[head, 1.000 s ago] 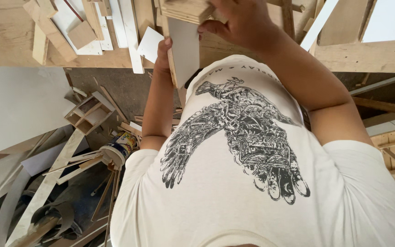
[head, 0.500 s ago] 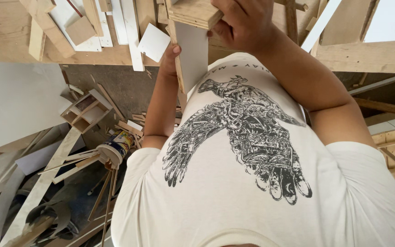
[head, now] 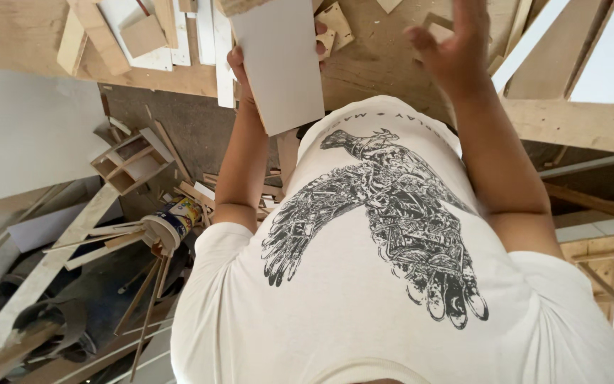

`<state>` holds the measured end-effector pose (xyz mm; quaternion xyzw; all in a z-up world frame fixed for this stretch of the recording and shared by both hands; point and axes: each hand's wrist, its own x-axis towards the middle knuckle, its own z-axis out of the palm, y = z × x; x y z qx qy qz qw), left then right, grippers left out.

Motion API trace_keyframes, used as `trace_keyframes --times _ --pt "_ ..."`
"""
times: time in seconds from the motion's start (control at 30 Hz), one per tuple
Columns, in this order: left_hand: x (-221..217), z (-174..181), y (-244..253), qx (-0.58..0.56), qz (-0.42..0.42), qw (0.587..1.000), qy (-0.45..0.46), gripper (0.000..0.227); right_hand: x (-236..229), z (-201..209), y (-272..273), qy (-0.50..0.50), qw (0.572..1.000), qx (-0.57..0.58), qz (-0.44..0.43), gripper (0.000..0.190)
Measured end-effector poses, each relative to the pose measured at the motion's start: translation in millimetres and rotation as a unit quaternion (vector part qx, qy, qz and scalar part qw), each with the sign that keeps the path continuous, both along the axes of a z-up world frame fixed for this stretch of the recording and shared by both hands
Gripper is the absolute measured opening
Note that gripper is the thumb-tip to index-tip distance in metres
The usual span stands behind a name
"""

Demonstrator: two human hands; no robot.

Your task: The person nails several small wooden boards together using a hammer on a floor covered in wood scraps.

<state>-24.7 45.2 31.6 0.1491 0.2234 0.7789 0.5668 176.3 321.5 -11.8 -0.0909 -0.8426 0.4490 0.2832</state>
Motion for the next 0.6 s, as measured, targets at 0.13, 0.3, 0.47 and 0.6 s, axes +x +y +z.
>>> trace_keyframes --times 0.13,0.3,0.47,0.6 --pt "3.4 11.2 -5.0 0.014 -0.003 1.000 -0.018 0.095 26.4 -23.6 7.4 -0.047 0.988 -0.148 0.006 0.079" --pt "12.6 9.1 -5.3 0.022 -0.030 0.998 -0.042 0.099 38.6 -10.8 4.0 -0.056 0.986 -0.159 0.008 0.072" --pt "21.6 -6.3 0.3 -0.017 -0.074 0.996 -0.039 0.103 3.3 69.4 -0.5 0.050 0.996 0.068 0.041 0.072" --pt "25.0 -21.8 -7.7 -0.107 -0.080 0.991 -0.031 0.099 -27.5 119.1 -23.5 0.040 0.961 0.272 0.025 0.068"
